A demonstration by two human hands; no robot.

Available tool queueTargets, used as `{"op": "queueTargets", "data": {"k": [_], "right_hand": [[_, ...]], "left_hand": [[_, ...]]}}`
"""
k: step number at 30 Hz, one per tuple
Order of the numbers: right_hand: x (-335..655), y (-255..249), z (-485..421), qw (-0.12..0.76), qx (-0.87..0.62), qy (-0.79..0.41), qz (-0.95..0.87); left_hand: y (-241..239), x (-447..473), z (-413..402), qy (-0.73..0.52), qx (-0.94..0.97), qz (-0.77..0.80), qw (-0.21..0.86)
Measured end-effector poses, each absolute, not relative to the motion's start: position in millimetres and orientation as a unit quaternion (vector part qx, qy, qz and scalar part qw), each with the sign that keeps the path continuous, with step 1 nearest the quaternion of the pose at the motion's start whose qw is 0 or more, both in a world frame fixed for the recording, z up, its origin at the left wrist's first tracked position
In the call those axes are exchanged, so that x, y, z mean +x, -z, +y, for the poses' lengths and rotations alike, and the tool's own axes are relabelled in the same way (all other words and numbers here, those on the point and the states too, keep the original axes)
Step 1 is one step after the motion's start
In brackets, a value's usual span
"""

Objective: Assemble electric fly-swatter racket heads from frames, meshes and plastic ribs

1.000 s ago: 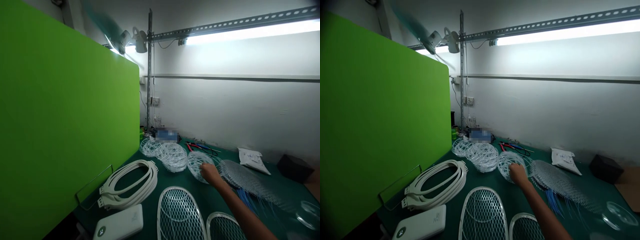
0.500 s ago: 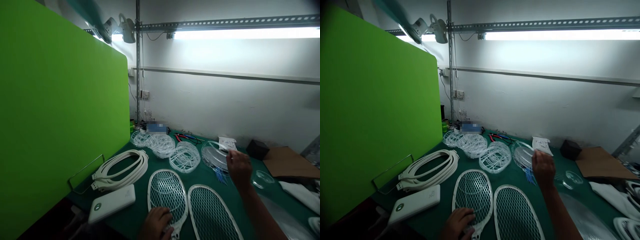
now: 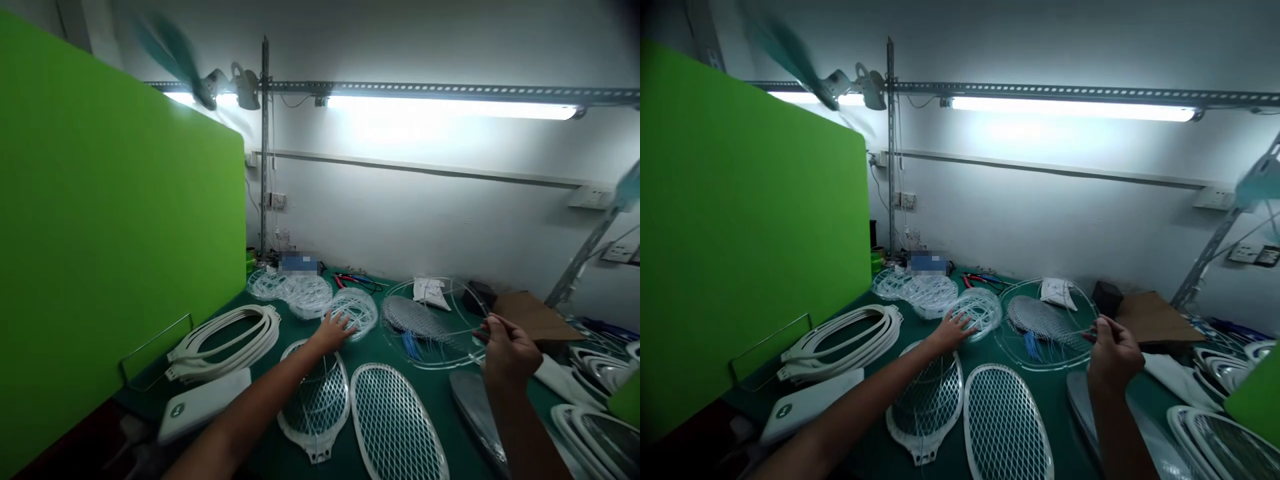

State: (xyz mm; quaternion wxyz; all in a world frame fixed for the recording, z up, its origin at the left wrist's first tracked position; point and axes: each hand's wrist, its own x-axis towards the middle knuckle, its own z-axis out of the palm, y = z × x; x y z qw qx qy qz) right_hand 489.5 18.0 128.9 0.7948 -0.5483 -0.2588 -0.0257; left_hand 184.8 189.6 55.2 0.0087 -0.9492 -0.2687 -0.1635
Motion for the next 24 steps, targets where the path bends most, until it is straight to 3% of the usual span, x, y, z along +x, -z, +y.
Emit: {"op": "queueTargets", "data": {"k": [11,17,21,24], "right_hand": [[502,-108,26,0.836,-0.519,-0.057,-0.172],[482,-110,26,0.842,-0.512,-0.073,-0.154],[454,-113,25,0.848,-0.489,-0.129,-0.156],[430,-115,17,0.842,-0.476,-0.183,-0.175]], "left_hand": [[-76,240,235,0.311,-0.915,-0.256,0.025],[-106,232,130,0.402,-0.884,-0.238,0.025],[-114,238,62,0.326,-0.936,-0.090,0.099],[-110,251,63,0.318,-0.914,-0.191,0.164]]}}
